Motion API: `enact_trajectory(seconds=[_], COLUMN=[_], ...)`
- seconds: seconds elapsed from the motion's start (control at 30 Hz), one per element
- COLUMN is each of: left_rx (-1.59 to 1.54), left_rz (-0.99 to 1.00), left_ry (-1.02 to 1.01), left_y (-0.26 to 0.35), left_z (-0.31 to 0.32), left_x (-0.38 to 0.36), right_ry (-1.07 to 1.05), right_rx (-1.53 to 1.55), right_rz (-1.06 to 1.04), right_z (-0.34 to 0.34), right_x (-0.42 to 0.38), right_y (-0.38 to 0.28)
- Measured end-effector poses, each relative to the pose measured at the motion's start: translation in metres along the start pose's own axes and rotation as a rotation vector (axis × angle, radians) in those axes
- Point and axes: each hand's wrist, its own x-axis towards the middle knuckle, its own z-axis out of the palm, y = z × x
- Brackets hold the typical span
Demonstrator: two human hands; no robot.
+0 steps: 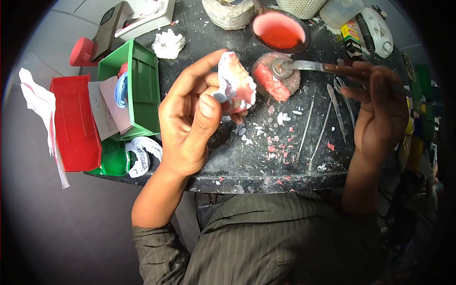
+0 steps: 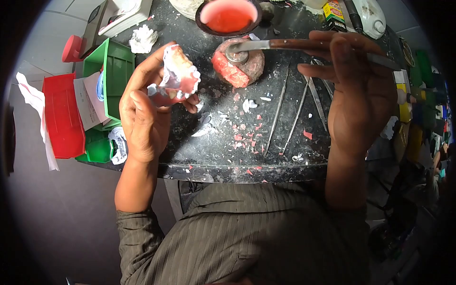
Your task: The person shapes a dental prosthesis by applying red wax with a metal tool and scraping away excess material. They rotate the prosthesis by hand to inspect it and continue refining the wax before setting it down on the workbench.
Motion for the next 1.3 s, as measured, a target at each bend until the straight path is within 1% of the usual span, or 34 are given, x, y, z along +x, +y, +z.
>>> enact_trajectory(seconds=[0.03, 0.07, 0.13, 0.17, 0.23, 0.27, 0.37, 0.47, 0.53, 0.57, 0.63, 0.67, 0.73, 0.87, 0.93, 0.97, 1.03, 1.07, 1.13, 1.23, 1.3], left_rx=[-0.002, 0.020, 0.042, 0.076, 0.108, 0.092, 0.080, 0.111, 0.111, 0.112, 0.108, 0.108, 0.328, 0.319, 0.294, 0.294, 0.286, 0.286, 0.260, 0.270, 0.274], left_rz=[-0.001, -0.022, -0.043, -0.082, -0.122, -0.137, -0.153, -0.156, -0.186, -0.186, -0.162, -0.163, -0.148, -0.123, -0.149, -0.149, -0.162, -0.161, -0.154, -0.170, -0.163], left_ry=[-0.001, 0.011, 0.024, 0.038, 0.049, 0.057, 0.085, 0.084, 0.063, 0.066, 0.041, 0.040, -0.035, -0.073, -0.059, -0.059, -0.059, -0.058, -0.081, -0.083, -0.085], left_y=[0.001, 0.001, 0.002, 0.002, 0.003, 0.002, 0.002, 0.003, 0.003, 0.003, 0.003, 0.004, 0.007, 0.006, 0.006, 0.006, 0.007, 0.008, 0.009, 0.007, 0.007], left_z=[0.000, 0.000, -0.002, -0.004, -0.005, -0.006, -0.005, -0.006, -0.007, -0.007, -0.007, -0.007, -0.008, -0.011, -0.011, -0.011, -0.010, -0.010, -0.008, -0.011, -0.010], left_x=[0.000, 0.000, -0.001, -0.002, -0.001, -0.001, -0.002, -0.002, -0.003, -0.003, -0.003, -0.003, -0.002, -0.002, -0.003, -0.003, -0.003, -0.002, -0.002, -0.003, -0.003], right_ry=[-0.029, -0.029, 0.055, 0.055, 0.092, 0.092, 0.033, 0.038, -0.039, -0.040, -0.165, -0.163, -0.262, -0.230, -0.262, -0.262, -0.098, -0.099, -0.258, -0.267, -0.240], right_rx=[0.060, 0.058, 0.053, 0.054, -0.068, -0.070, -0.159, -0.109, 0.080, 0.082, 0.199, 0.199, 0.005, 0.001, -0.097, -0.097, -0.104, -0.104, -0.068, -0.149, -0.119], right_rz=[0.006, 0.007, -0.085, -0.086, -0.062, -0.063, -0.034, -0.022, -0.002, 0.000, 0.125, 0.125, 0.114, 0.156, 0.059, 0.059, 0.146, 0.145, 0.093, 0.037, 0.049], right_z=[-0.001, -0.001, 0.001, 0.002, 0.003, 0.001, -0.001, -0.001, -0.001, 0.001, 0.009, 0.011, 0.016, 0.026, 0.024, 0.024, 0.027, 0.027, 0.026, 0.026, 0.029], right_x=[0.000, 0.001, 0.004, 0.005, 0.005, 0.004, 0.002, 0.002, 0.001, -0.001, -0.005, -0.008, -0.014, -0.017, -0.015, -0.015, -0.016, -0.017, -0.017, -0.013, -0.015], right_y=[-0.002, -0.002, 0.000, 0.002, 0.005, 0.006, 0.008, 0.006, 0.002, 0.001, -0.003, -0.003, -0.004, -0.006, -0.004, -0.004, -0.006, -0.006, -0.006, -0.008, -0.008])
